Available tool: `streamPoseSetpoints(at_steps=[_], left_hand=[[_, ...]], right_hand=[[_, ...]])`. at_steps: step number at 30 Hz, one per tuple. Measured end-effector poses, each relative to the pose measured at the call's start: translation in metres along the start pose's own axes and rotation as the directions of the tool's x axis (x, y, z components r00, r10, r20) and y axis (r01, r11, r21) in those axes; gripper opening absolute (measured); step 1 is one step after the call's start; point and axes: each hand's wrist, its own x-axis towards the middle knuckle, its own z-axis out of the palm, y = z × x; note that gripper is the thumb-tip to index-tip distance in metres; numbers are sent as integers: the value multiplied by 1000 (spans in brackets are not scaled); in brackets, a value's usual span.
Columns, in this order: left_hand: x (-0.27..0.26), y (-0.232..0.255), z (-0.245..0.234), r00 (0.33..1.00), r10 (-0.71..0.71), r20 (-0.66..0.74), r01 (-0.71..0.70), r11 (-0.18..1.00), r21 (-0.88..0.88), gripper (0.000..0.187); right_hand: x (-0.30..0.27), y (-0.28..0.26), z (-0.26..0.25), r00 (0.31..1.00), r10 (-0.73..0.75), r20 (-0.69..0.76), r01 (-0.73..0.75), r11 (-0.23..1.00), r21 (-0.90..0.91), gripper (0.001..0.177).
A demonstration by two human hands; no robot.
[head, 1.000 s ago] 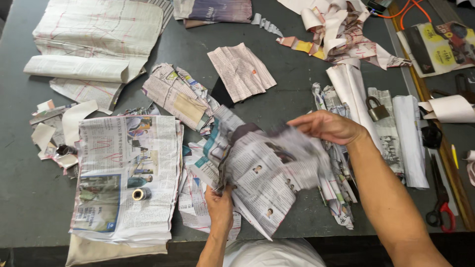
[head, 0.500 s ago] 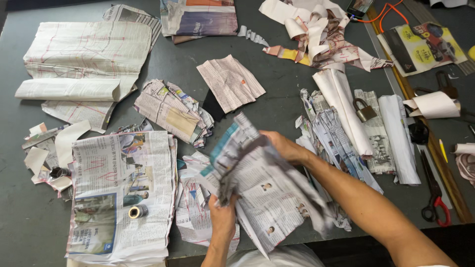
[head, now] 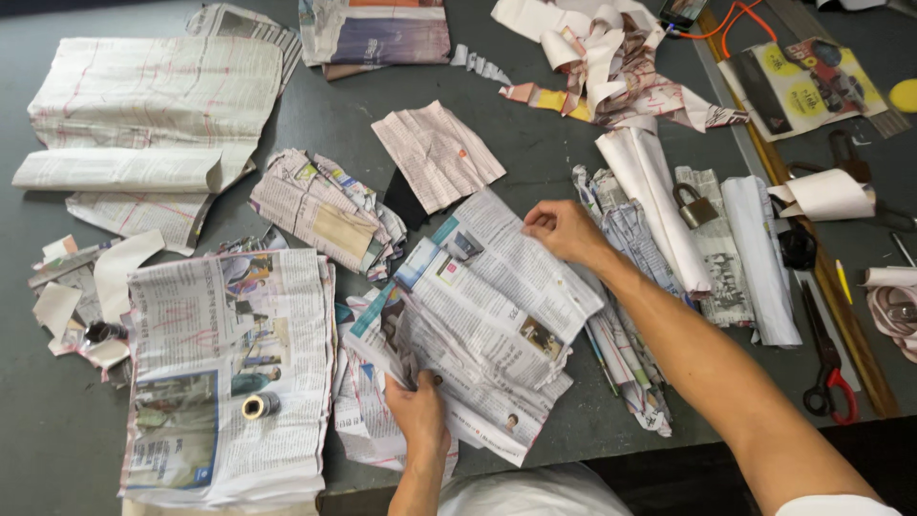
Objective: The person repeatedly picks up newspaper sheets from a cluttered table, unfolds them, and folds them into smaller rectangles. The person handles the sheets one at a time, placing folded pieces into a growing stack on the table.
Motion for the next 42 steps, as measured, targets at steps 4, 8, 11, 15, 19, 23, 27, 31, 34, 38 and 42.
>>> streamPoseSetpoints(at_steps=[4,8,11,15,19,23,27,31,34,38,42], left_hand=[[-15,17,5,997,50,56,-53,997,48,58],[-27,30,14,991,52,125,-60,996,64,55],[-32,37,17,988,20,156,-37,993,109,49],[-32,38,20,984,36,176,-56,992,109,48],[-31,27,14,988,-28,152,14,996,93,64],[-31,14,9,985,-23,171,10,997,77,68],[-32,9,2,990,-101,101,87,987,132,64],[-28,32,-11,992,120,48,-127,969,214,47],[-24,76,-26,991,117,-57,-113,991,71,48],[-33,145,-25,888,452,85,-457,889,39,57],[-44,187,16,771,442,458,-353,896,-271,84]], right_hand=[[-22,-43,-4,977,-114,-180,94,989,-118,13],[-94,-101,3,929,-289,-231,301,954,17,18],[-160,-129,43,938,-338,76,321,930,180,24],[-174,-115,81,940,-193,282,232,967,-109,43],[-147,-59,89,974,-20,225,117,898,-425,62],[-118,-13,95,990,-67,126,124,842,-525,68],[-114,4,112,976,-200,82,213,815,-540,67],[-117,9,120,971,-235,41,214,783,-584,67],[-119,10,121,974,-222,40,201,771,-604,66],[-118,11,122,973,-230,36,204,770,-604,67],[-117,11,122,968,-247,51,227,763,-605,68]])
